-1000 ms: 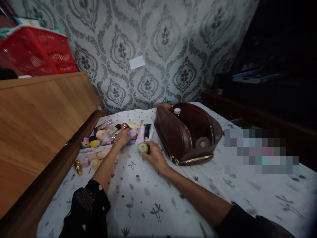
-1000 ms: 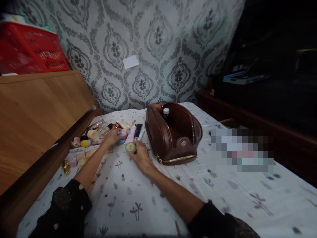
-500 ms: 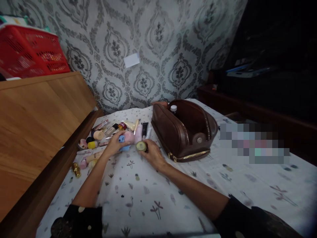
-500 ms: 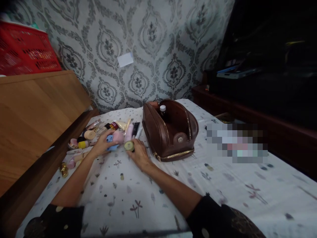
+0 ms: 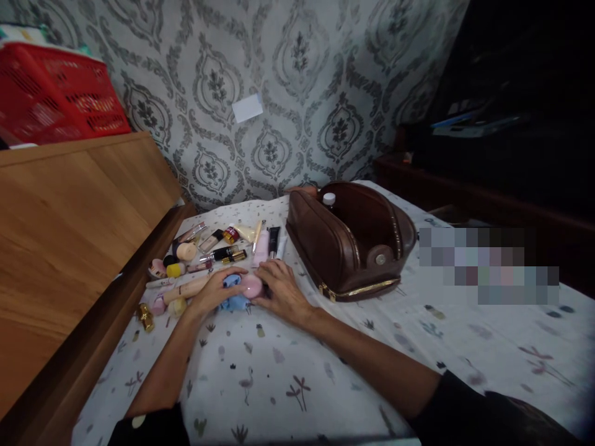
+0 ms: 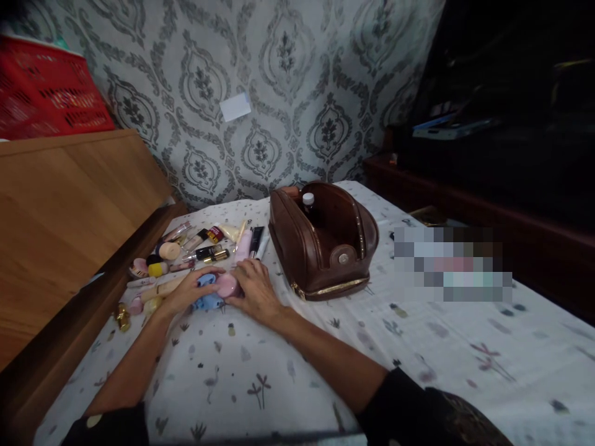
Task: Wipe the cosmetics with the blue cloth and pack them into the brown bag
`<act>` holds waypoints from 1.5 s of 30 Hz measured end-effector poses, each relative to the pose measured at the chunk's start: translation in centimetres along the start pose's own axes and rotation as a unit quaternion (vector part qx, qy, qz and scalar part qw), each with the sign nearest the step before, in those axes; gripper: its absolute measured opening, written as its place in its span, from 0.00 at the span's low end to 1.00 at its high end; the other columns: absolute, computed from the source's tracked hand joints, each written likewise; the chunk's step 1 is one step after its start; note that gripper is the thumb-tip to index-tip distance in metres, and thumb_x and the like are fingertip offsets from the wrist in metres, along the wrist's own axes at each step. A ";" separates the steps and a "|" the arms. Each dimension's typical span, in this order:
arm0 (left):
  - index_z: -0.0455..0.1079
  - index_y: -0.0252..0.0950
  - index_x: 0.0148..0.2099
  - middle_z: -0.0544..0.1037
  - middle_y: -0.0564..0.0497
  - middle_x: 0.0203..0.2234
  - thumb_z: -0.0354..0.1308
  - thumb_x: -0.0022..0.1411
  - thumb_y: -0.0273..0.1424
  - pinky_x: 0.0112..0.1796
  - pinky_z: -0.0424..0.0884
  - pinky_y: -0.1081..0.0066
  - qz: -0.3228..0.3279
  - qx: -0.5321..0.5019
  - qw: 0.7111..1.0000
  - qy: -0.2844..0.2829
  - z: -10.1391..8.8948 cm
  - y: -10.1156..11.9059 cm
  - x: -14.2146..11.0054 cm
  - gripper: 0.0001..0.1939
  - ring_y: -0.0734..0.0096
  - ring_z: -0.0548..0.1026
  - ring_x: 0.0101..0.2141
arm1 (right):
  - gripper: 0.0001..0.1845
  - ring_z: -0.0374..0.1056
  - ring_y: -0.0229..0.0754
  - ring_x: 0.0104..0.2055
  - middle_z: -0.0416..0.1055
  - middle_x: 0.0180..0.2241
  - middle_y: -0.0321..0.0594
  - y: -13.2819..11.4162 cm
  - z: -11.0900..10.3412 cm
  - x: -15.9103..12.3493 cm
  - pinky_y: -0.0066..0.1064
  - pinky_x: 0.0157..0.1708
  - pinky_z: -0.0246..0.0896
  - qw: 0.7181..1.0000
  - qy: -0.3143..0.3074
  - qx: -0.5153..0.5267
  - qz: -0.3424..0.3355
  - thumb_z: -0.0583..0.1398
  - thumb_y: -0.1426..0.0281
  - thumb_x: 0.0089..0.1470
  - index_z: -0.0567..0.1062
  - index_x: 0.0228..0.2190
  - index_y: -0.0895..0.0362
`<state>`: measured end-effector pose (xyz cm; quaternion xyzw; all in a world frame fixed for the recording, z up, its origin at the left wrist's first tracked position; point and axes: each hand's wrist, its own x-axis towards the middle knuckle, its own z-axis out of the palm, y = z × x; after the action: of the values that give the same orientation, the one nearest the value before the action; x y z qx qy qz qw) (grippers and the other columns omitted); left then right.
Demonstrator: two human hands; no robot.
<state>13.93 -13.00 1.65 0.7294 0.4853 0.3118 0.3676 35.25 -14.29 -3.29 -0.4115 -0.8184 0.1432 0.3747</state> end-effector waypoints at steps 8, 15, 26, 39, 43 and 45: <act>0.71 0.38 0.47 0.79 0.47 0.40 0.54 0.62 0.49 0.49 0.71 0.61 -0.003 0.005 0.979 0.205 3.4 -0.8 -0.5 0.21 0.58 0.76 0.44 | 0.30 0.55 0.55 0.62 0.69 0.56 0.49 -0.5 -0.2 -0.2 0.49 0.62 0.50 1.000 -0.008 -0.007 -0.017 0.70 0.61 0.49 0.74 0.51 0.58; 0.67 0.42 0.55 0.75 0.46 0.52 0.64 0.54 0.45 0.58 0.65 0.58 0.004 0.012 0.995 0.096 4.4 -0.6 -1.5 0.28 0.54 0.71 0.55 | 0.26 0.56 0.53 0.61 0.71 0.55 0.47 -0.6 -0.3 -0.4 0.48 0.62 0.49 0.999 -0.003 -0.014 -0.034 0.68 0.62 0.52 0.73 0.51 0.57; 0.68 0.37 0.31 0.73 0.53 0.25 0.51 0.62 0.52 0.34 0.69 0.68 0.036 0.091 0.982 0.163 4.5 -0.3 0.7 0.23 0.64 0.70 0.30 | 0.30 0.56 0.54 0.60 0.68 0.56 0.51 -0.4 -0.1 -0.4 0.49 0.60 0.52 0.999 -0.010 -0.037 -0.038 0.67 0.55 0.53 0.72 0.51 0.61; 0.72 0.36 0.35 0.76 0.51 0.26 0.50 0.64 0.50 0.35 0.69 0.68 0.058 0.139 0.980 0.128 4.1 0.5 0.9 0.22 0.63 0.73 0.31 | 0.29 0.57 0.54 0.60 0.68 0.57 0.50 -1.8 -1.4 -0.4 0.52 0.60 0.54 0.996 -0.032 -0.087 -0.005 0.63 0.54 0.57 0.69 0.52 0.61; 0.70 0.36 0.31 0.71 0.53 0.22 0.47 0.66 0.49 0.30 0.64 0.70 0.073 0.131 0.975 0.166 4.4 0.5 2.2 0.24 0.67 0.69 0.26 | 0.28 0.59 0.54 0.57 0.70 0.52 0.49 -1.8 -1.3 -0.2 0.53 0.59 0.53 0.995 -0.023 -0.099 -0.001 0.62 0.52 0.57 0.71 0.49 0.60; 0.67 0.36 0.28 0.69 0.54 0.20 0.48 0.66 0.50 0.30 0.62 0.71 0.098 0.128 0.971 0.176 4.3 0.5 3.1 0.24 0.69 0.66 0.25 | 0.28 0.58 0.55 0.57 0.70 0.52 0.49 -1.7 -1.2 -0.2 0.53 0.59 0.53 0.995 -0.019 -0.097 -0.006 0.63 0.52 0.57 0.71 0.50 0.60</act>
<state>18.74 -11.19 0.09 0.7480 0.5041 0.4058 0.1476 35.25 -15.55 -1.67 -0.4384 -0.8378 0.0693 0.3180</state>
